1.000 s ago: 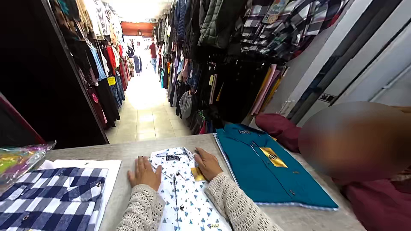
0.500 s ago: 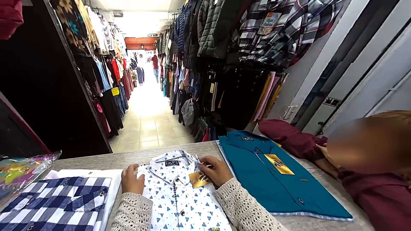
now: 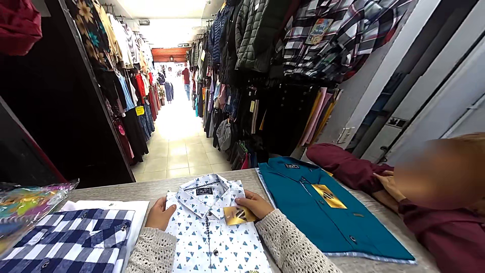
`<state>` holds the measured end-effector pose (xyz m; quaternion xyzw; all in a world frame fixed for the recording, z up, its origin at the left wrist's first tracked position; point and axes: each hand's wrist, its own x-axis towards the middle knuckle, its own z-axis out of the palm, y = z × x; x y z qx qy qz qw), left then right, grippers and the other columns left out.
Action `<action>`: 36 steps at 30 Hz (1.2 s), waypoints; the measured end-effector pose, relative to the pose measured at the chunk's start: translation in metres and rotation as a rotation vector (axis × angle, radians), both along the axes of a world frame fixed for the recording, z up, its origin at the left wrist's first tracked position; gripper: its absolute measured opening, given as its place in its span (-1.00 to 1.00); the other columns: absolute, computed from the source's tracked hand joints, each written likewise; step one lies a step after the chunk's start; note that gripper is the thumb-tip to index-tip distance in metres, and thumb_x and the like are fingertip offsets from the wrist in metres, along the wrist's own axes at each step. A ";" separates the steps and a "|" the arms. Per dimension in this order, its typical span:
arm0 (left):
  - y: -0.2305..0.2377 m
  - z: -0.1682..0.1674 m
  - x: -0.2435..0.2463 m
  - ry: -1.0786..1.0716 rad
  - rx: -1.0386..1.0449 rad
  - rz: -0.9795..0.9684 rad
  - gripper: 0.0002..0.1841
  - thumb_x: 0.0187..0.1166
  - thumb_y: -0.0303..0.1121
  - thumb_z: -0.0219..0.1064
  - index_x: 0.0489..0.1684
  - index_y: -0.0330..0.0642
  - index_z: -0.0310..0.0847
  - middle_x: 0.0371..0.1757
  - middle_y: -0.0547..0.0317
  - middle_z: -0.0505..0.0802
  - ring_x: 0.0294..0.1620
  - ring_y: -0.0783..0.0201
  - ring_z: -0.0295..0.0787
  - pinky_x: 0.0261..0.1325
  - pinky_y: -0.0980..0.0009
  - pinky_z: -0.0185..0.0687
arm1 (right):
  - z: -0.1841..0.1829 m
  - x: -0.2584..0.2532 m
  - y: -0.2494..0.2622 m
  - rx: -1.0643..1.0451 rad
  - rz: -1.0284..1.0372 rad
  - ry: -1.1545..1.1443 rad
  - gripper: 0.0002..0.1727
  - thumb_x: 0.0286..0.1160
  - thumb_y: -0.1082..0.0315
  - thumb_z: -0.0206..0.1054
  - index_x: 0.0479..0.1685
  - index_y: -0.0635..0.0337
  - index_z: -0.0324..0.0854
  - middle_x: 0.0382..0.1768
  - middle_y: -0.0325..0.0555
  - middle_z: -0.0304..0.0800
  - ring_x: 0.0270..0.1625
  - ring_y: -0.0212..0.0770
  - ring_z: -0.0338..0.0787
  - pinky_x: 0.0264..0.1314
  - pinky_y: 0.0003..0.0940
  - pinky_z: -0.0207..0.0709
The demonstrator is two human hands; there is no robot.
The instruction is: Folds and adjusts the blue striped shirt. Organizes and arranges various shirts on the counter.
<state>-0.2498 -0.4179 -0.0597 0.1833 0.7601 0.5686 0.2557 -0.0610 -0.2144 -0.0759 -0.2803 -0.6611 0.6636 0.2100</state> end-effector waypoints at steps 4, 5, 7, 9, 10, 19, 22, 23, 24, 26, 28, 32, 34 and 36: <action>0.004 -0.004 -0.007 0.005 -0.005 0.074 -0.44 0.60 -0.67 0.27 0.61 -0.39 0.25 0.28 -0.31 0.75 0.11 0.08 0.80 0.19 0.19 0.66 | -0.002 -0.002 0.004 0.002 -0.119 -0.049 -0.64 0.52 0.61 0.31 0.28 0.37 0.45 -0.21 -0.15 0.79 -0.28 -0.47 0.79 -0.13 -0.50 0.68; 0.004 -0.005 -0.010 0.080 -0.049 0.085 -0.44 0.58 -0.67 0.29 0.61 -0.39 0.28 0.32 -0.30 0.75 0.20 0.02 0.78 0.27 0.14 0.63 | -0.001 -0.003 0.004 0.013 -0.163 -0.079 -0.63 0.52 0.58 0.34 0.28 0.38 0.46 -0.24 -0.12 0.79 -0.32 -0.45 0.78 -0.16 -0.48 0.67; 0.001 -0.008 -0.013 0.339 -0.179 0.059 -0.46 0.58 -0.63 0.28 0.59 -0.43 0.35 0.50 -0.28 0.65 0.48 -0.08 0.64 0.51 0.06 0.50 | -0.002 -0.003 0.004 0.073 -0.215 -0.132 -0.57 0.52 0.57 0.35 0.36 0.41 0.43 -0.21 -0.02 0.78 -0.31 -0.37 0.76 -0.14 -0.40 0.66; 0.001 -0.015 -0.012 0.640 -0.228 -0.015 -0.53 0.60 -0.63 0.22 0.53 -0.49 0.44 0.62 -0.40 0.50 0.66 -0.25 0.42 0.70 -0.05 0.28 | -0.007 0.000 0.008 0.168 -0.177 -0.178 -0.41 0.53 0.58 0.33 0.58 0.36 0.34 0.02 0.16 0.80 -0.12 -0.18 0.81 0.04 -0.21 0.67; 0.006 -0.016 -0.007 0.728 -0.207 -0.067 -0.56 0.60 -0.64 0.21 0.48 -0.50 0.50 0.62 -0.42 0.50 0.67 -0.29 0.39 0.72 -0.08 0.23 | -0.010 0.001 0.010 0.204 -0.145 -0.192 -0.36 0.53 0.57 0.33 0.65 0.31 0.30 0.11 0.21 0.79 -0.03 -0.12 0.83 0.12 -0.15 0.67; 0.101 0.022 0.056 0.583 -0.433 -0.656 -0.47 0.72 -0.14 0.27 0.41 -0.50 0.53 0.29 -0.40 0.73 0.39 -0.25 0.66 0.52 -0.13 0.44 | -0.022 -0.019 0.014 0.301 -0.206 -0.203 -0.49 0.62 0.35 0.38 0.50 0.37 0.46 -0.04 0.13 0.88 -0.04 -0.08 0.87 0.22 -0.05 0.64; 0.110 0.014 0.057 0.489 -0.470 -0.609 -0.56 0.83 -0.24 0.10 0.31 -0.52 0.58 0.32 -0.41 0.73 0.46 -0.20 0.62 0.58 -0.06 0.34 | -0.013 -0.015 0.015 0.238 -0.192 -0.207 -0.63 0.60 0.44 0.36 0.32 0.40 0.57 -0.13 0.06 0.87 -0.16 -0.24 0.81 0.12 -0.21 0.63; 0.109 0.015 0.056 0.469 -0.439 -0.579 -0.58 0.85 -0.27 0.04 0.30 -0.53 0.59 0.31 -0.41 0.74 0.44 -0.18 0.63 0.58 -0.02 0.35 | -0.010 -0.014 0.016 0.209 -0.191 -0.206 -0.64 0.59 0.46 0.36 0.31 0.41 0.57 -0.14 0.05 0.85 -0.18 -0.26 0.79 0.09 -0.23 0.62; 0.107 0.015 0.053 0.452 -0.401 -0.547 -0.59 0.86 -0.30 0.03 0.28 -0.53 0.60 0.26 -0.41 0.75 0.39 -0.17 0.66 0.54 -0.01 0.37 | -0.009 -0.014 0.018 0.180 -0.193 -0.205 -0.63 0.58 0.47 0.36 0.32 0.40 0.56 -0.13 0.06 0.85 -0.18 -0.24 0.79 0.08 -0.22 0.62; 0.103 0.007 0.048 0.415 -0.336 -0.500 -0.63 0.85 -0.32 0.06 0.21 -0.52 0.62 0.15 -0.39 0.78 0.26 -0.15 0.71 0.44 -0.01 0.44 | -0.017 -0.014 0.020 0.171 -0.203 -0.196 -0.57 0.54 0.49 0.39 0.37 0.35 0.51 -0.10 0.11 0.85 -0.16 -0.16 0.82 0.07 -0.14 0.65; 0.104 0.005 0.046 0.399 -0.308 -0.486 -0.63 0.85 -0.32 0.07 0.23 -0.49 0.63 0.11 -0.35 0.80 0.20 -0.11 0.73 0.41 0.01 0.47 | -0.020 -0.017 0.022 0.310 -0.221 -0.168 -0.48 0.49 0.56 0.37 0.48 0.26 0.49 0.08 0.16 0.80 -0.01 -0.02 0.82 0.13 -0.02 0.64; 0.106 0.003 0.047 0.425 -0.307 -0.481 -0.63 0.75 -0.22 0.25 0.16 -0.41 0.67 -0.22 -0.13 0.77 -0.15 0.06 0.64 0.17 0.10 0.49 | -0.018 -0.022 0.023 0.814 -0.156 -0.040 -0.59 0.54 0.57 0.27 0.37 0.31 0.66 0.34 0.35 0.64 0.30 0.22 0.72 0.29 0.05 0.62; 0.106 0.007 0.046 0.422 -0.340 -0.478 -0.68 0.73 -0.32 0.24 0.20 -0.42 0.66 -0.13 -0.19 0.79 -0.04 0.02 0.69 0.23 0.09 0.50 | -0.016 -0.028 0.019 0.955 -0.065 0.004 -0.72 0.55 0.59 0.25 0.14 0.38 0.77 0.13 0.28 0.80 0.21 0.16 0.79 0.33 0.02 0.62; 0.105 0.009 0.046 0.421 -0.383 -0.471 -0.68 0.69 -0.44 0.20 0.29 -0.43 0.60 -0.03 -0.24 0.80 0.09 -0.04 0.72 0.31 0.06 0.51 | -0.016 -0.033 0.014 0.943 0.111 -0.086 -0.67 0.58 0.58 0.21 0.19 0.34 0.79 0.16 0.20 0.84 0.30 0.11 0.78 0.48 0.00 0.51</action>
